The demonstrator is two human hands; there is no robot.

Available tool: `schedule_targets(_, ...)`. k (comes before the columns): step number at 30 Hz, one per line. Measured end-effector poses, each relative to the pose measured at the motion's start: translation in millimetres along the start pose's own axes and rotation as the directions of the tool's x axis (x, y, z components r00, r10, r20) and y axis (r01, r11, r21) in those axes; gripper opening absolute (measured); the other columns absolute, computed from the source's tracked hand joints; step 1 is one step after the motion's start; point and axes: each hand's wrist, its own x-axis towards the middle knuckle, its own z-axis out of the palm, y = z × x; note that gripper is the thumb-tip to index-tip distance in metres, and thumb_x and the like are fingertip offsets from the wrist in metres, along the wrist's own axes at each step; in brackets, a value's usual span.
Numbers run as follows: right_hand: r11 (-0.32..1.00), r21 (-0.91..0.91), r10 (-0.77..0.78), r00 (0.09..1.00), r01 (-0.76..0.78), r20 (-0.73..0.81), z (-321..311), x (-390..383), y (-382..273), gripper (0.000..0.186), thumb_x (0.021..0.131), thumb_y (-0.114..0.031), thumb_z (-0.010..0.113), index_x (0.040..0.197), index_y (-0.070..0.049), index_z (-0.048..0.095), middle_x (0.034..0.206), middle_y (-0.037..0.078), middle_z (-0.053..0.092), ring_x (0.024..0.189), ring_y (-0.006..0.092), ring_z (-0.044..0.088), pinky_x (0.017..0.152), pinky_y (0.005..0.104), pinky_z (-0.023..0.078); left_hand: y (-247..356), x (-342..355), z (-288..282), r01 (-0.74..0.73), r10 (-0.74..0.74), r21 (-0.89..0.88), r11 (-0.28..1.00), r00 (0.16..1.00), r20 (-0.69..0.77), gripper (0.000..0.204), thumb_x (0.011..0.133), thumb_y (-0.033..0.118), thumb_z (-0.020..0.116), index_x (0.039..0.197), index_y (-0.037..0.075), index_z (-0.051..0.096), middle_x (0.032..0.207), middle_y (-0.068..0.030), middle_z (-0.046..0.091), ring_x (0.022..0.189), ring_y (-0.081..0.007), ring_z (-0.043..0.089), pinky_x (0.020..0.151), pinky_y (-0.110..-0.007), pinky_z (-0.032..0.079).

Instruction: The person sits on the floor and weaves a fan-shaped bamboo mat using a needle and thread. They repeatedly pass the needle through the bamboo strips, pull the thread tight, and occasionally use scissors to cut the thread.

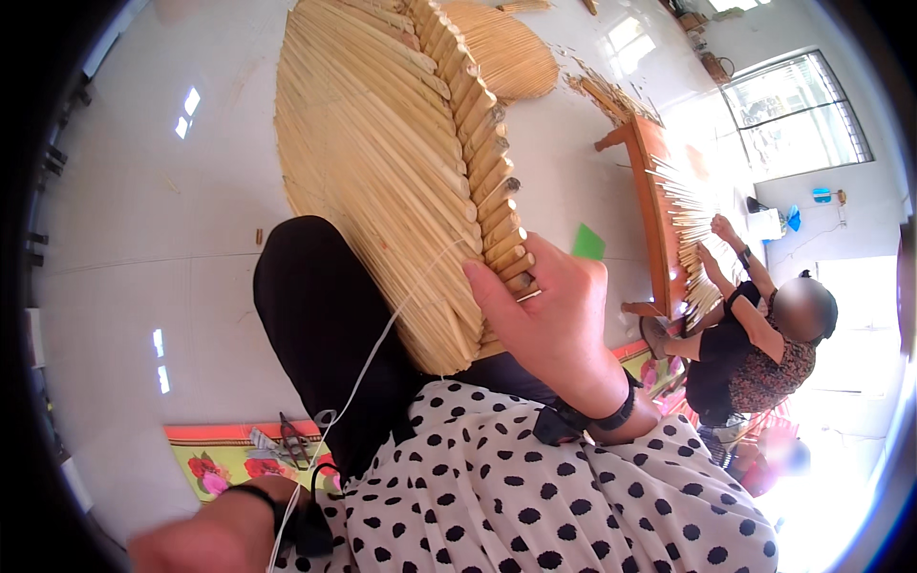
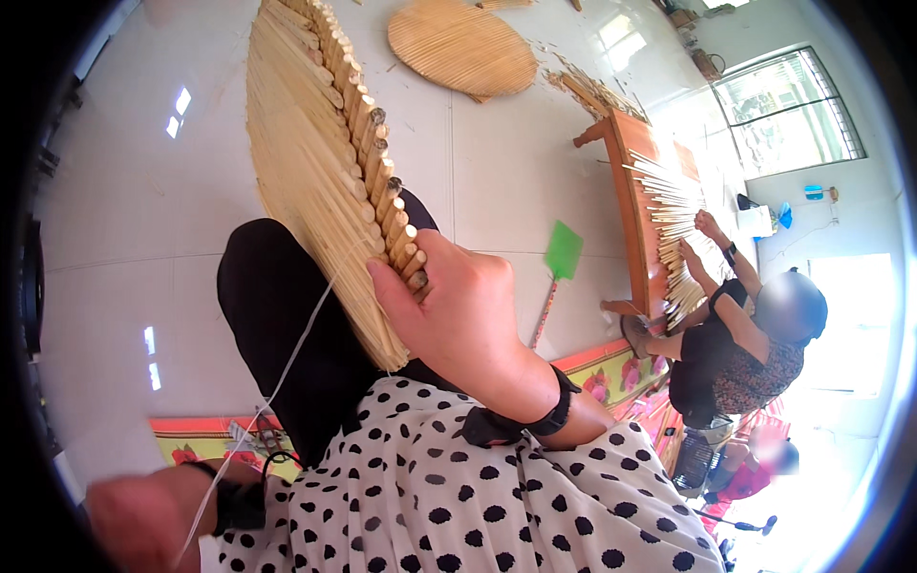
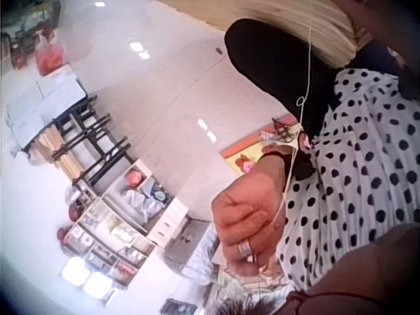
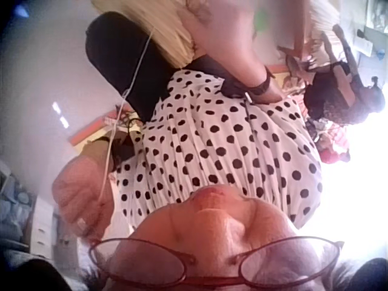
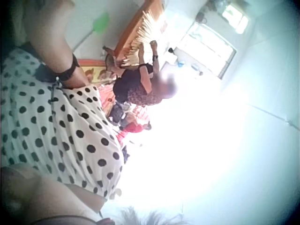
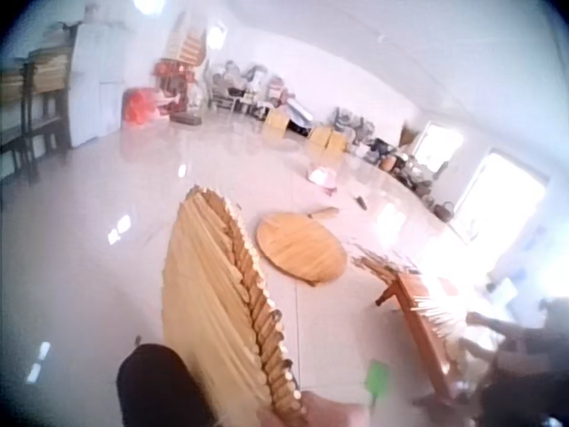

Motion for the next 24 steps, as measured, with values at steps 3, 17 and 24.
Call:
schedule_targets(3, 1.000, 0.031, 0.006, 0.999, -0.007, 0.044, 10.5, 2.1, -3.3, 0.032, 0.080, -0.020, 0.078, 0.070, 0.000, 0.054, 0.050, 0.012, 0.052, 0.042, 0.0287, 0.054, 0.043, 0.0332, 0.043, -20.0, -27.9, 26.0, 0.375, -0.393, 0.130, 0.918, 0.904, 0.170, 0.012, 0.073, 0.012, 0.065, 0.081, 0.004, 0.062, 0.082, -0.0099, 0.063, 0.072, -0.0263, 0.059, 0.065, -0.035, 0.044)
schedule_targets(17, 1.000, -0.010, -0.001, 1.000, 0.001, 0.017, 5.2, 2.5, 3.2, 0.030, 0.080, -0.022, 0.078, 0.075, 0.001, 0.060, 0.052, 0.013, 0.057, 0.044, 0.0273, 0.060, 0.045, 0.0333, 0.047, -86.0, -31.4, 174.2, 0.711, -0.705, 0.124, 0.692, 0.629, 0.329, 0.016, 0.082, 0.008, 0.073, 0.091, 0.001, 0.063, 0.091, -0.0129, 0.060, 0.073, -0.0314, 0.062, 0.062, -0.035, 0.050)
schedule_targets(24, 1.000, -0.018, 0.004, 0.999, -0.003, 0.044, 0.3, 3.7, 6.2, 0.031, 0.080, -0.022, 0.079, 0.075, 0.002, 0.060, 0.052, 0.014, 0.056, 0.044, 0.0273, 0.059, 0.045, 0.0331, 0.046, -91.6, -31.3, 157.5, 0.906, -0.696, -0.296, 0.303, 0.423, 0.581, 0.010, 0.087, 0.007, 0.065, 0.081, 0.000, 0.060, 0.106, -0.0089, 0.060, 0.091, -0.0172, 0.060, 0.072, -0.027, 0.045)
